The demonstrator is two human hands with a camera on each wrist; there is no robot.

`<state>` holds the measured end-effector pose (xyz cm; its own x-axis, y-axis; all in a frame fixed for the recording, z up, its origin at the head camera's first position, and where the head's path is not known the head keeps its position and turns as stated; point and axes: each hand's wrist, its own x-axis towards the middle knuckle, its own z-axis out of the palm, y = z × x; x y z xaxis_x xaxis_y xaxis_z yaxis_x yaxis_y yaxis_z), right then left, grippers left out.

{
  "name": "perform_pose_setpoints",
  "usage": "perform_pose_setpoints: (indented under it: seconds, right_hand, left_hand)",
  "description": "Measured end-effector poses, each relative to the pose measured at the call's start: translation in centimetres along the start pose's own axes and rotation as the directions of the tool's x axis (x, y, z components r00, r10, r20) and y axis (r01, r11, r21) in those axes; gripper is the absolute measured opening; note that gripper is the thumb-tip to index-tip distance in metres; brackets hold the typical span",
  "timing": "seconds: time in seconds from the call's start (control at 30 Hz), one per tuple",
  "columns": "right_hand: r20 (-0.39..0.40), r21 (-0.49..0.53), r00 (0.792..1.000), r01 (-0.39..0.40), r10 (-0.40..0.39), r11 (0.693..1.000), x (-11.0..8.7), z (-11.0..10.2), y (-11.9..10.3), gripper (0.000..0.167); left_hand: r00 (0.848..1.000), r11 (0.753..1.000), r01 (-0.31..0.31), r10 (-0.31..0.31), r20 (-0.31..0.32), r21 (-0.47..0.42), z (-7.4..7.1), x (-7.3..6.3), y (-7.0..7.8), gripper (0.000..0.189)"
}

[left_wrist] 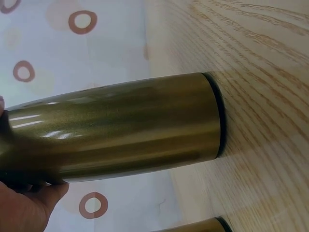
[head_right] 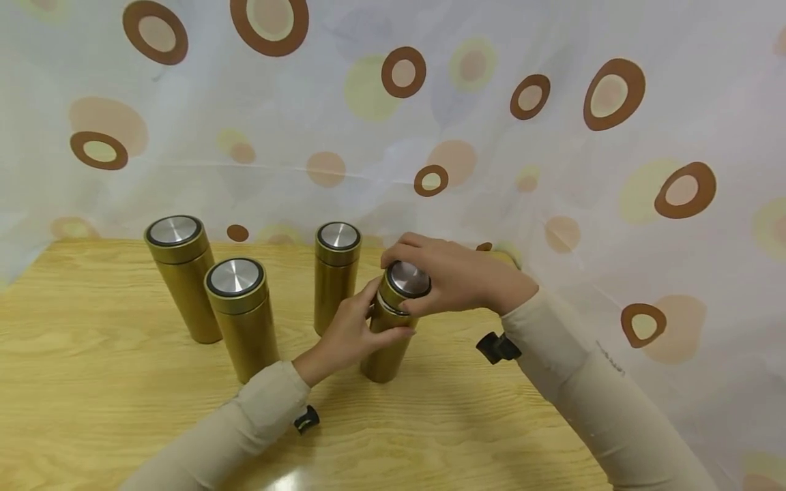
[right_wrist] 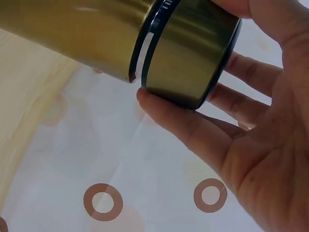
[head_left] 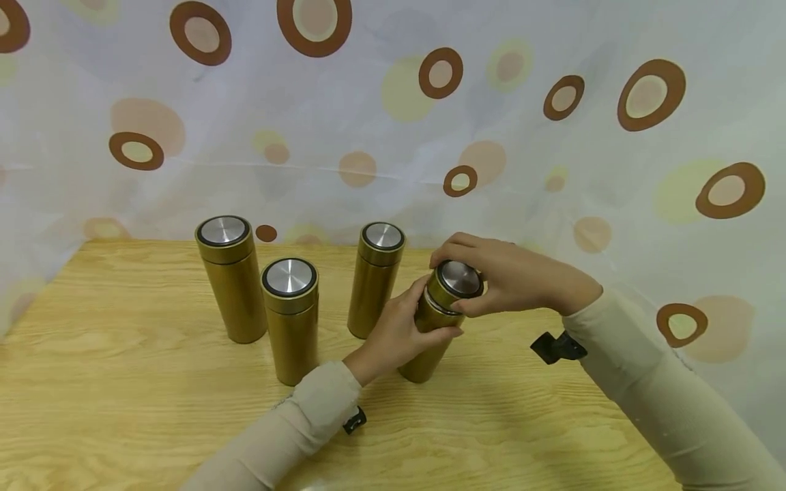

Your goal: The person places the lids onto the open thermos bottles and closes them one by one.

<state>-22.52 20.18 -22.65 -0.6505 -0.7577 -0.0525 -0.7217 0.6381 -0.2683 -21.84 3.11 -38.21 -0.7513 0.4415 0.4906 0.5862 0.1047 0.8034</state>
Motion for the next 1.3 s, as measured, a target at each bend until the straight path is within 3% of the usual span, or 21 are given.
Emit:
perform_pose_setpoints:
  seconds: [0.4,0.63,0.73,0.97,1.17,1.3]
  right_hand:
    - [-0.049,-0.148,0.995,-0.097,0.091,0.984,0.4,0.3,-0.6,0.045]
    - [-0.086,-0.23,0.962,-0.271,0.258,0.935,0.6,0.7,-1.6,0.054]
    - [-0.078,-0.233,0.957,-0.29,0.279,0.928,0.5,0.6,-1.8,0.059]
    - [0.027,-0.192,0.971,-0.228,0.237,0.955,-0.1,-0.4,-1.9,0.077]
    - [0.082,-0.126,0.992,-0.081,0.091,0.989,-1.0,-1.8,-1.9,0.074]
    - [0.109,-0.057,0.994,0.013,-0.007,0.998,-1.3,-2.5,-1.8,0.073]
  left_hand:
    - [1.0,1.0,-0.024,0.024,-0.011,-0.011,0.3,0.0,-0.3,0.077]
    - [0.999,0.999,-0.038,0.038,-0.012,0.005,0.2,0.0,-0.3,0.078]
    - [0.999,0.999,-0.039,0.04,-0.013,0.004,0.2,0.0,-0.2,0.078]
    - [0.999,0.999,-0.034,0.033,-0.007,-0.034,0.2,0.0,-0.2,0.076]
    - [1.0,1.0,-0.02,0.02,-0.004,-0.016,0.2,0.0,-0.1,0.078]
    - [1.0,1.0,-0.022,0.022,-0.004,-0.008,0.2,0.0,-0.1,0.079]
